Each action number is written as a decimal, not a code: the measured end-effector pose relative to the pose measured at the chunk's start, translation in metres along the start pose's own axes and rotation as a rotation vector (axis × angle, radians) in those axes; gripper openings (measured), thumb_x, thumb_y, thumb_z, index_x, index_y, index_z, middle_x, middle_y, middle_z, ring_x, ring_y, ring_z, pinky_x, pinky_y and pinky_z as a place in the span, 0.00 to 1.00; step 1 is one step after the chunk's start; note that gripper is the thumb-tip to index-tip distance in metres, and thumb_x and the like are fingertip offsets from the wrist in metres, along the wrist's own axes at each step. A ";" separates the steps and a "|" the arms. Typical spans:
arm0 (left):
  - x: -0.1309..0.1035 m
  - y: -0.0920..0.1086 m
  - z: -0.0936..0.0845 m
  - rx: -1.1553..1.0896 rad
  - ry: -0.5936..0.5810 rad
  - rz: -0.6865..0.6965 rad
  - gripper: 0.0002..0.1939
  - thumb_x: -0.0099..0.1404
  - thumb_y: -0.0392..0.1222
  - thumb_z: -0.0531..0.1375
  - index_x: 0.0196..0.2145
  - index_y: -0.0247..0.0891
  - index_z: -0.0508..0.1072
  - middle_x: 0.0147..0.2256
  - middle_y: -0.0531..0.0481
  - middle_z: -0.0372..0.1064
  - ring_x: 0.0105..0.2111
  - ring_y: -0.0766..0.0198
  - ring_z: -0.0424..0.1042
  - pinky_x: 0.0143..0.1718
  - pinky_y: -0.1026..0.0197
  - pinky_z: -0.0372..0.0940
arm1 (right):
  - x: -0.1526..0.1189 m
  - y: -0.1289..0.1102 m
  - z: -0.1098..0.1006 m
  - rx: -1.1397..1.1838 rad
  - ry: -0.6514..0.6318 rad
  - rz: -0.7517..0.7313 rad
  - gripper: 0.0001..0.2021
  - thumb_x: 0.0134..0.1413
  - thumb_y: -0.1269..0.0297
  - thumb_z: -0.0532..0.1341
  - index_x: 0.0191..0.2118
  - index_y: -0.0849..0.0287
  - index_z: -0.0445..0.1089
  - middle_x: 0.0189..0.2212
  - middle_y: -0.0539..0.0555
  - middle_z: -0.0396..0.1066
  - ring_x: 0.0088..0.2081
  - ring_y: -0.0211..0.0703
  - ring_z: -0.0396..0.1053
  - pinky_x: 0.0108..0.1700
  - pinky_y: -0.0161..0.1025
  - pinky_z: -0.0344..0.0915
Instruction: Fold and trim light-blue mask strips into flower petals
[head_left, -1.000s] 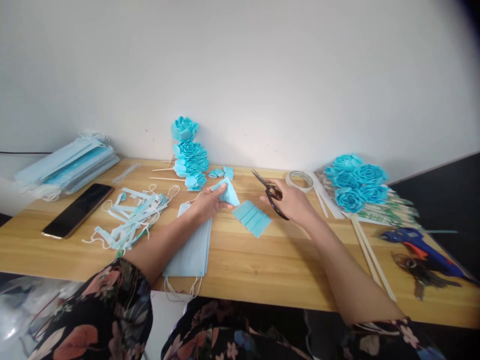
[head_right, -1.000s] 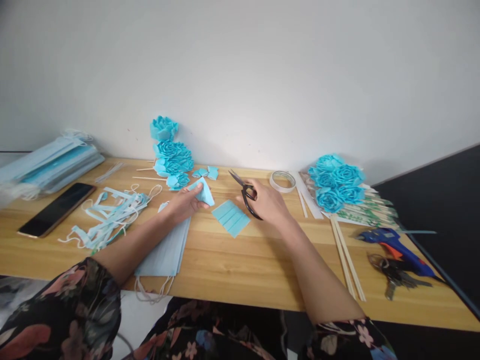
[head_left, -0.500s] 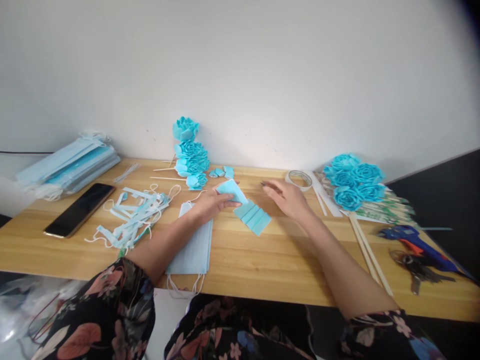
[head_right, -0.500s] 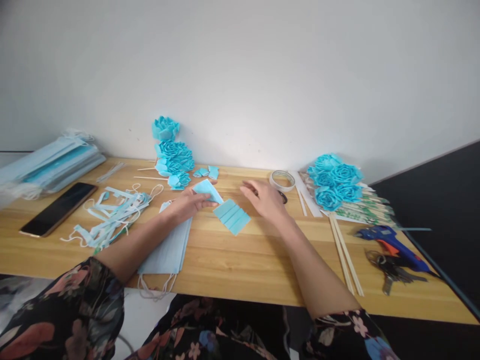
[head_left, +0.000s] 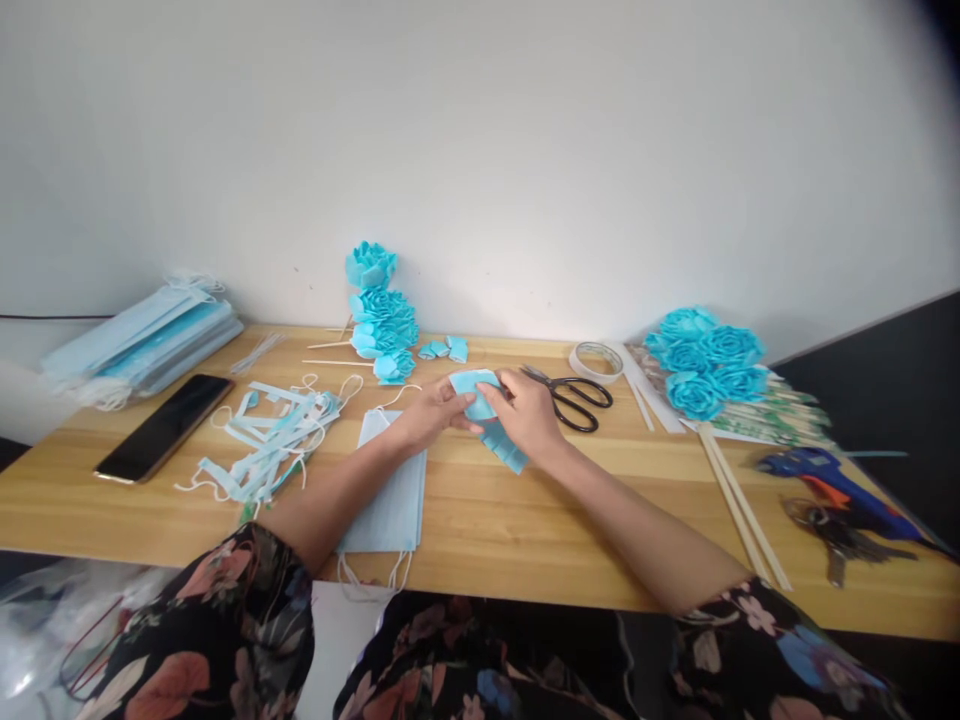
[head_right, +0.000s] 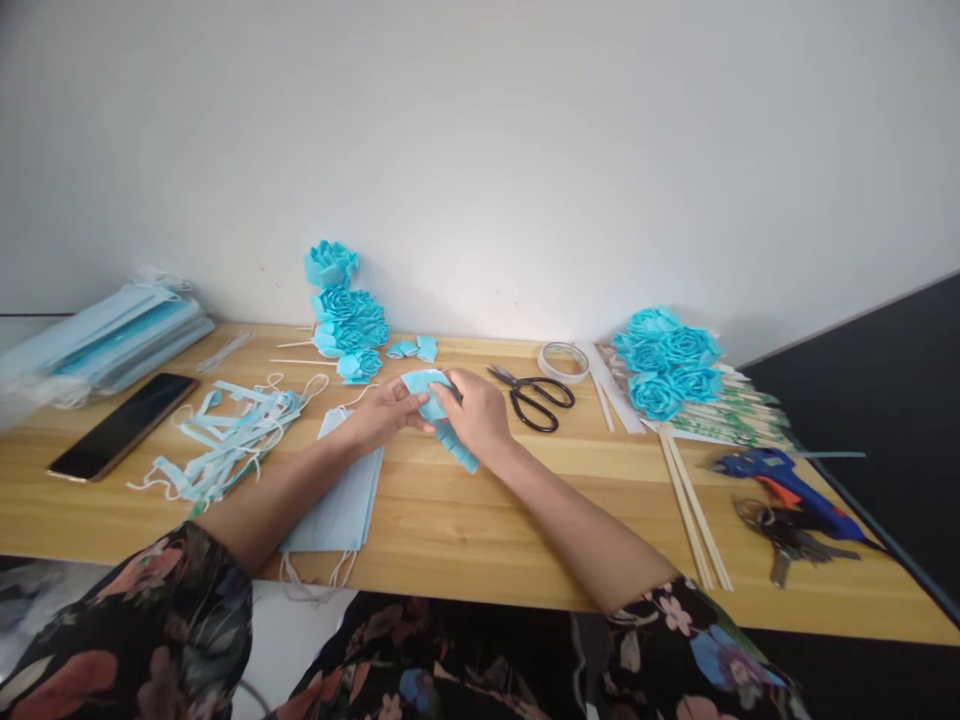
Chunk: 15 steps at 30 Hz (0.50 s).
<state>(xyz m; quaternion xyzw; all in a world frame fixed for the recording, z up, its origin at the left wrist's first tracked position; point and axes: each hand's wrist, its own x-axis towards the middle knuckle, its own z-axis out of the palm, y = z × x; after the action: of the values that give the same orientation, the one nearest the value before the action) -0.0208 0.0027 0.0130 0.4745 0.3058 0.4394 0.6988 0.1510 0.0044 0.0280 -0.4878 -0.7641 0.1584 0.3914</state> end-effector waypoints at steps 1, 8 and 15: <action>0.001 -0.001 -0.001 0.021 0.004 -0.011 0.31 0.53 0.51 0.72 0.50 0.33 0.73 0.39 0.42 0.77 0.33 0.60 0.77 0.32 0.61 0.74 | -0.001 0.003 0.001 0.041 0.012 0.014 0.14 0.61 0.56 0.57 0.27 0.56 0.63 0.22 0.49 0.66 0.27 0.40 0.63 0.31 0.36 0.56; 0.005 -0.003 -0.006 0.127 0.097 -0.045 0.24 0.50 0.56 0.72 0.30 0.30 0.75 0.26 0.46 0.75 0.26 0.65 0.74 0.31 0.62 0.72 | -0.007 0.014 0.000 0.174 0.051 0.079 0.15 0.59 0.53 0.59 0.25 0.56 0.62 0.21 0.47 0.63 0.25 0.38 0.59 0.29 0.36 0.53; 0.004 0.001 -0.007 0.180 0.166 0.012 0.23 0.50 0.57 0.71 0.24 0.31 0.73 0.23 0.46 0.74 0.24 0.63 0.74 0.32 0.60 0.71 | -0.006 0.021 -0.001 0.384 0.072 0.171 0.13 0.58 0.53 0.61 0.30 0.57 0.68 0.25 0.49 0.69 0.27 0.38 0.64 0.32 0.36 0.60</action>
<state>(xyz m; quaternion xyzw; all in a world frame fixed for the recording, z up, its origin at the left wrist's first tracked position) -0.0249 0.0095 0.0116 0.4992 0.3981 0.4519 0.6229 0.1661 0.0087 0.0133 -0.4728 -0.6612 0.3161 0.4893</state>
